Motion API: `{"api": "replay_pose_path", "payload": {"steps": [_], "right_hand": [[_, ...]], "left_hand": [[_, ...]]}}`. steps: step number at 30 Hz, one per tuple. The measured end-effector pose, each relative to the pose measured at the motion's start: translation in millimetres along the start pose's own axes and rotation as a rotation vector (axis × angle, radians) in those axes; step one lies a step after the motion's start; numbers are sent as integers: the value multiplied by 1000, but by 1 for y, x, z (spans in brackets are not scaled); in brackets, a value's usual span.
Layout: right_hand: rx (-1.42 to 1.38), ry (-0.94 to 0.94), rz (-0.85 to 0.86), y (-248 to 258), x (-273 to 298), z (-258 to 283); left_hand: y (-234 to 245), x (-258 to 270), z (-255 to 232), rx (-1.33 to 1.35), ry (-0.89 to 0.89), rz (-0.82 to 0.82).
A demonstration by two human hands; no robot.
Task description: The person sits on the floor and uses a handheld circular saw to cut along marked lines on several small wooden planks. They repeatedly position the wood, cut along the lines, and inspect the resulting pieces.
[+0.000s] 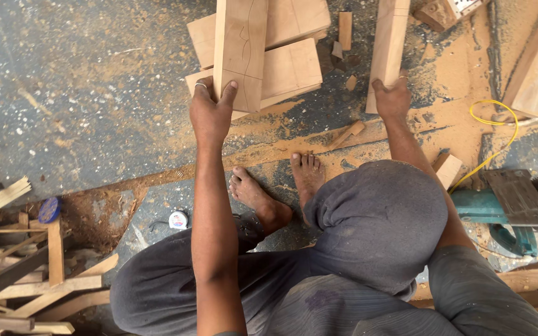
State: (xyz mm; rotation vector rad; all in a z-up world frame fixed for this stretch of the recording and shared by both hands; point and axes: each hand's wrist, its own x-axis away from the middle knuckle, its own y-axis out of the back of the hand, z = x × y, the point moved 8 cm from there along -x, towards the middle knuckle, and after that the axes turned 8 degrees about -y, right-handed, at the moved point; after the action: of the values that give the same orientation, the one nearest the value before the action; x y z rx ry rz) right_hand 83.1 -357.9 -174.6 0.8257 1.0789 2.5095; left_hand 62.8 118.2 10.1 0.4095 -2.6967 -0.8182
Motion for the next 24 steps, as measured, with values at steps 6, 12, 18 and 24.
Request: {"api": "replay_pose_path", "payload": {"steps": [6, 12, 18, 24], "right_hand": [[2, 91, -75, 4, -1, -2], [-41, 137, -61, 2, -6, -7], [-518, -70, 193, 7, 3, 4], [-948, 90, 498, 25, 59, 87]], "left_hand": [[19, 8, 81, 703, 310, -211], [103, 8, 166, 821, 83, -678], [109, 51, 285, 790, 294, -945], [93, 80, 304, 358, 707, -920]]}}
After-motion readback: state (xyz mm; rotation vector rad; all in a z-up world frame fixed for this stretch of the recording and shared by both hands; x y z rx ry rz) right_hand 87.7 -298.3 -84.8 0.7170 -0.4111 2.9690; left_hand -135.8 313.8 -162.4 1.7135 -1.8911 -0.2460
